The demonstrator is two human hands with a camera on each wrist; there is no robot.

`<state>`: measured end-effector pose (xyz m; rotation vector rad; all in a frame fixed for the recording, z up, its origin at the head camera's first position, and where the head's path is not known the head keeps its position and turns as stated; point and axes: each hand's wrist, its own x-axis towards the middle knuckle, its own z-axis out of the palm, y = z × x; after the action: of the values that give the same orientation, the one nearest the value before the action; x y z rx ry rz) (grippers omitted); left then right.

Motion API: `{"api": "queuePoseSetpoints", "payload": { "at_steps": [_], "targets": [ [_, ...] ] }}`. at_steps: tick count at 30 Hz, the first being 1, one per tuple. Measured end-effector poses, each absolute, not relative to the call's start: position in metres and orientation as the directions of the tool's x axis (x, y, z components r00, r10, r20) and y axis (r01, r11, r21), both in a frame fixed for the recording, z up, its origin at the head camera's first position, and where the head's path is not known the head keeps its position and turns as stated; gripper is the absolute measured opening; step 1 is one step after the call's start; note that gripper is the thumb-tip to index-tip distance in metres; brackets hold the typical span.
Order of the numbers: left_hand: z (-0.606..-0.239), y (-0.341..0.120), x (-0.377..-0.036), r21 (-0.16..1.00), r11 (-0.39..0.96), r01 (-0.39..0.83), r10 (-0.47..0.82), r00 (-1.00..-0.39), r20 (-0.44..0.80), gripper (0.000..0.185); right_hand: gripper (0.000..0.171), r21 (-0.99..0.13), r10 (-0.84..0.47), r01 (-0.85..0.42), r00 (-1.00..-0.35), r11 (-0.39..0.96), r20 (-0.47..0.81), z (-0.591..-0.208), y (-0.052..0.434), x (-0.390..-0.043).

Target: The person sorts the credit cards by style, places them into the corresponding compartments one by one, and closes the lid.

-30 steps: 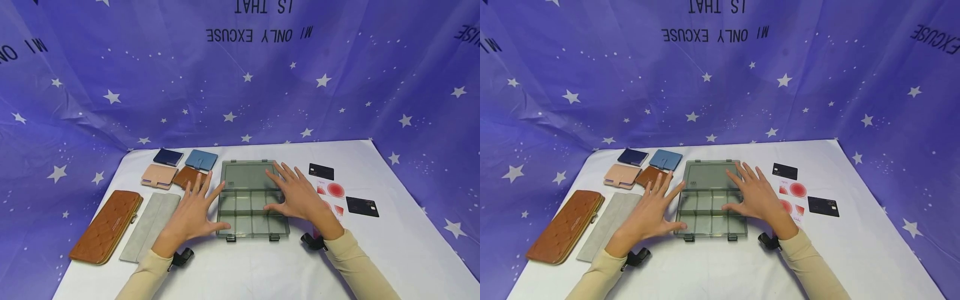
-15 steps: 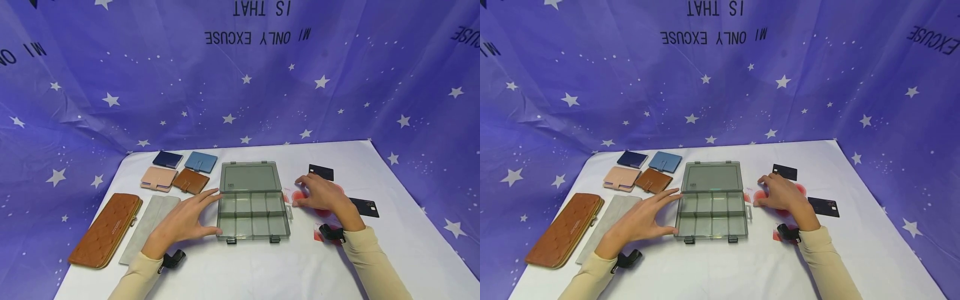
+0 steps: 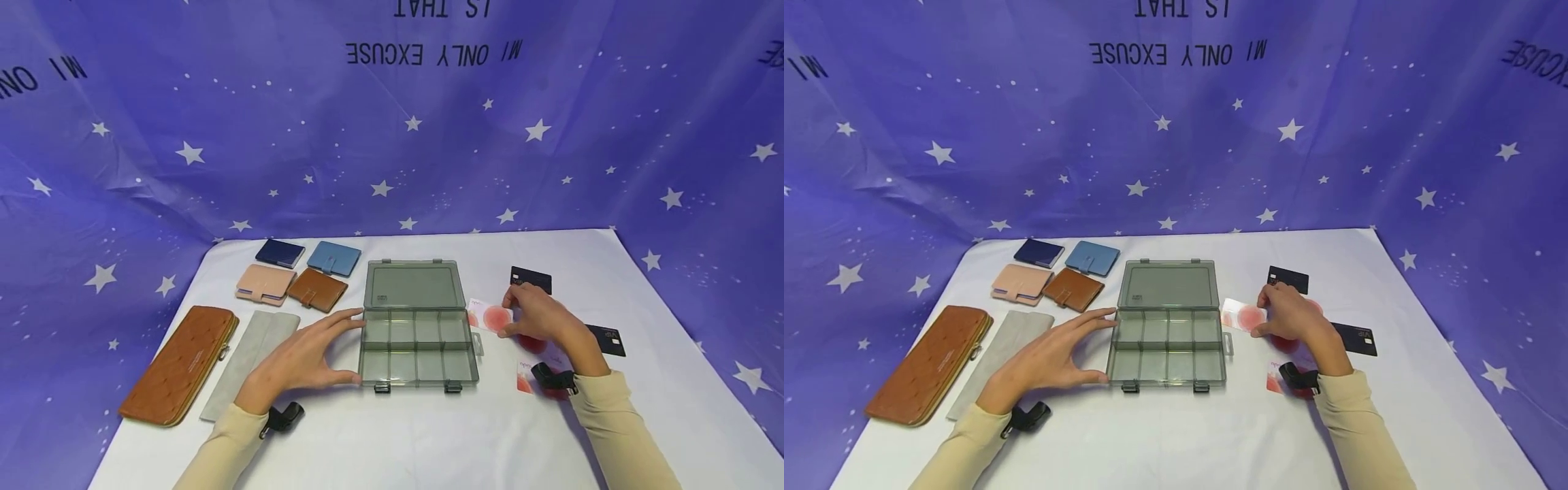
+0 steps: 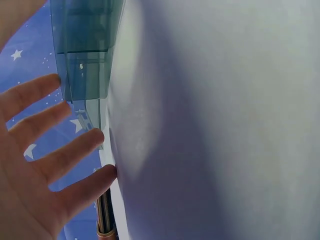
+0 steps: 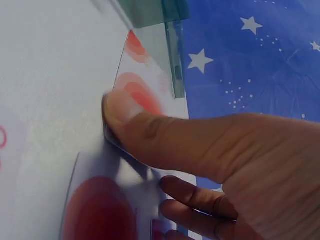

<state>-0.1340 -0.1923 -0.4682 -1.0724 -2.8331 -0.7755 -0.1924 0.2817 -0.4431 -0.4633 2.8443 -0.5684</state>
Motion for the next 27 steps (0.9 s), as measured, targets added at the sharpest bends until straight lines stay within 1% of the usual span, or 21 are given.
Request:
{"api": "queuePoseSetpoints", "payload": {
  "at_steps": [3,7,9,13,17,20,23,27],
  "targets": [
    [-0.468,-0.191,-0.137,0.438,0.625,0.646,0.637,-0.747,0.192,0.095,0.041,-0.445,-0.324,-0.232,-0.935,0.865,-0.143,-0.436,0.285,-0.189],
    [-0.466,-0.191,-0.139,0.429,0.615,0.662,0.653,-0.732,0.194,0.095,0.024,-0.448,-0.309,-0.21,-0.938,0.869,-0.16,-0.422,0.289,-0.186],
    [-0.465,-0.191,-0.139,0.437,0.616,0.656,0.656,-0.734,0.177,0.096,0.018,-0.453,-0.31,-0.219,-0.941,0.864,-0.138,-0.415,0.289,-0.184],
    [-0.464,-0.19,-0.138,0.448,0.624,0.641,0.654,-0.741,0.151,0.094,0.018,-0.483,-0.297,-0.245,-0.954,0.841,-0.034,-0.398,0.28,-0.18],
    [-0.465,-0.188,-0.138,0.436,0.643,0.629,0.644,-0.753,0.136,0.094,0.018,-0.529,-0.302,-0.31,-0.947,0.79,0.104,-0.386,0.253,-0.178],
    [-0.466,-0.188,-0.138,0.421,0.656,0.626,0.638,-0.758,0.132,0.094,0.017,-0.561,-0.329,-0.376,-0.926,0.738,0.187,-0.388,0.225,-0.175],
    [-0.467,-0.188,-0.136,0.417,0.655,0.631,0.638,-0.757,0.144,0.094,0.016,-0.577,-0.374,-0.434,-0.899,0.692,0.229,-0.399,0.196,-0.171],
    [-0.466,-0.189,-0.133,0.416,0.653,0.633,0.633,-0.757,0.159,0.093,0.016,-0.572,-0.423,-0.474,-0.876,0.67,0.23,-0.417,0.163,-0.163]
  ]
}}
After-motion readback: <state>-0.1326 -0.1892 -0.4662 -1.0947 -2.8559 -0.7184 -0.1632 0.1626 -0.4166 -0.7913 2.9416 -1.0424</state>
